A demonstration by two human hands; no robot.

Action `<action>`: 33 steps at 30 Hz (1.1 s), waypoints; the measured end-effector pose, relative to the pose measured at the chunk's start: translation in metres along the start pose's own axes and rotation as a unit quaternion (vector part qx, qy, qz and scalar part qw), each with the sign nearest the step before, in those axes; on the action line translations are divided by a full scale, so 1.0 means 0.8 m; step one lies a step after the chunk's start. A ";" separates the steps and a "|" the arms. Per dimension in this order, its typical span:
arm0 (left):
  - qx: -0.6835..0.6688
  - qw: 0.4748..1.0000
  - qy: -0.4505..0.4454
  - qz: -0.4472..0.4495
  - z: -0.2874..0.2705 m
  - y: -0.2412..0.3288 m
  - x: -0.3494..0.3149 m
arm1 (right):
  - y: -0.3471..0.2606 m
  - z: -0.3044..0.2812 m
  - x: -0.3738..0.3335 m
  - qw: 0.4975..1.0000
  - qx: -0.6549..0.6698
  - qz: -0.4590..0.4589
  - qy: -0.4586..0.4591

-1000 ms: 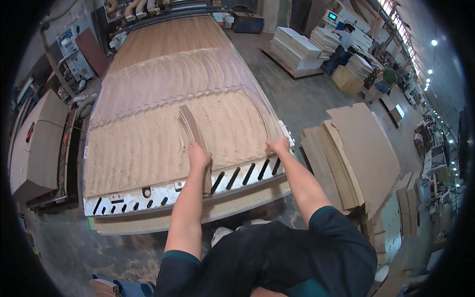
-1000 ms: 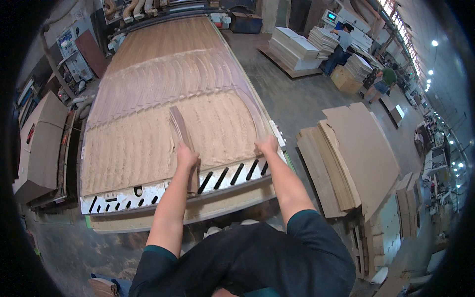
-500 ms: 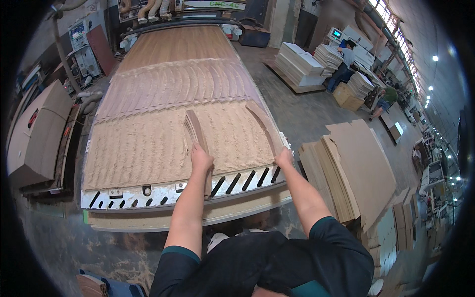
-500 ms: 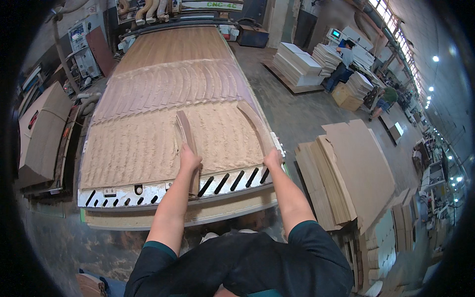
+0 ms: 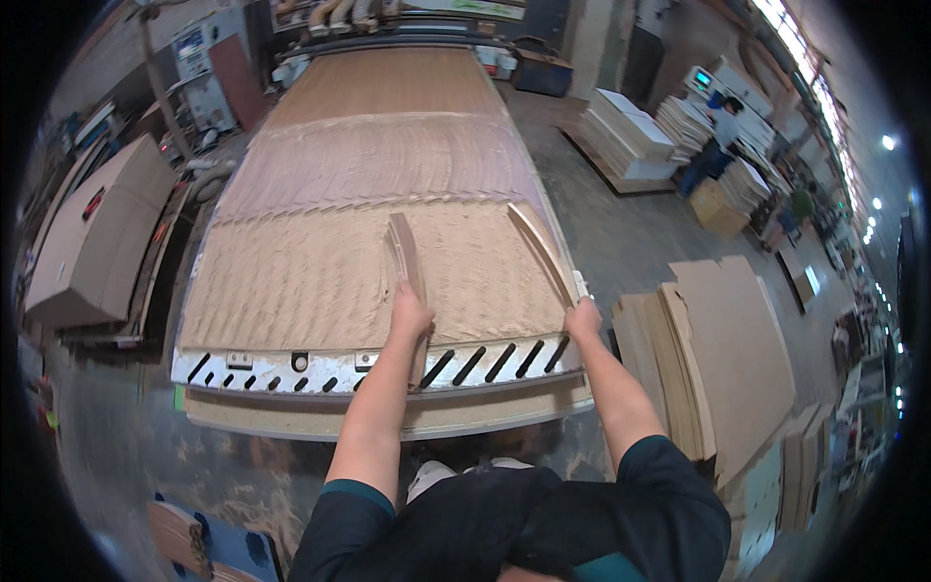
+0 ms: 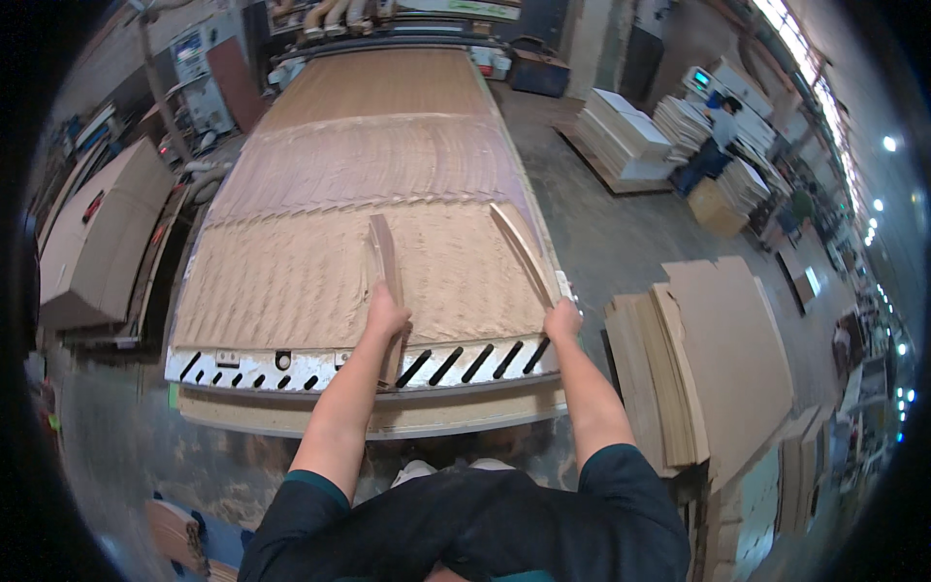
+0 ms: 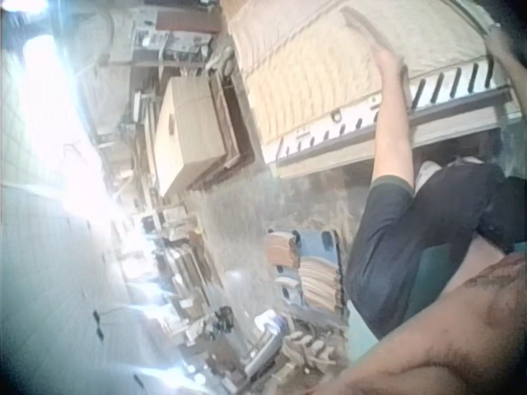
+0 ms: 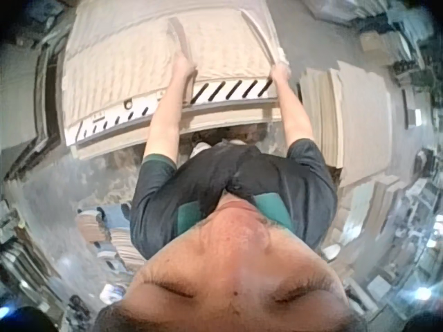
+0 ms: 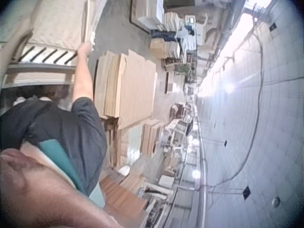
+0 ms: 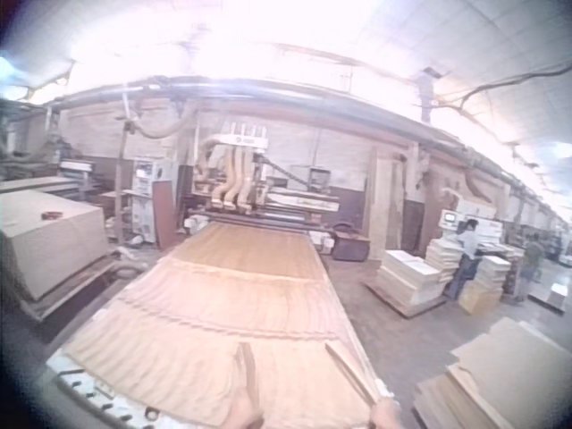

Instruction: The person removes thin curved wood veneer pieces from a vacuum press bed by hand and stacks them onto a blue pallet.

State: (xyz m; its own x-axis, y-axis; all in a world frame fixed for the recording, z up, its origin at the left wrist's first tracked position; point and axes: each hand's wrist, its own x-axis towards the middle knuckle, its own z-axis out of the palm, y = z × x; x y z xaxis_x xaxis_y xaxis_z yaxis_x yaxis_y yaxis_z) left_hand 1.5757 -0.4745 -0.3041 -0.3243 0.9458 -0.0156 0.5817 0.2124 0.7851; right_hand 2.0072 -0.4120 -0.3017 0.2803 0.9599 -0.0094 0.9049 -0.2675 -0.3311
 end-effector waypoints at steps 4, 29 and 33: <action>0.009 1.000 0.012 -0.001 0.001 -0.001 -0.004 | -0.013 0.000 0.004 0.996 0.032 0.005 0.089; -0.132 0.989 0.062 -0.027 0.000 -0.029 0.005 | -0.279 0.087 -0.236 0.705 0.643 0.014 -0.300; -0.167 0.984 0.057 -0.035 0.000 -0.027 0.007 | -0.298 0.106 -0.249 0.736 0.615 0.006 -0.284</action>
State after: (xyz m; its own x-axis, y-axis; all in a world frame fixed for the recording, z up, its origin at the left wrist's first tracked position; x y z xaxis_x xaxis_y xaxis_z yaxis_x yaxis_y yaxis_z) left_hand 1.5615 -0.4736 -0.3212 -0.4472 0.8942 -0.0219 0.2831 0.1647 0.9448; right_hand 1.7082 -0.5323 -0.3011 -0.2095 0.9320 -0.2959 -0.1686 -0.3325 -0.9279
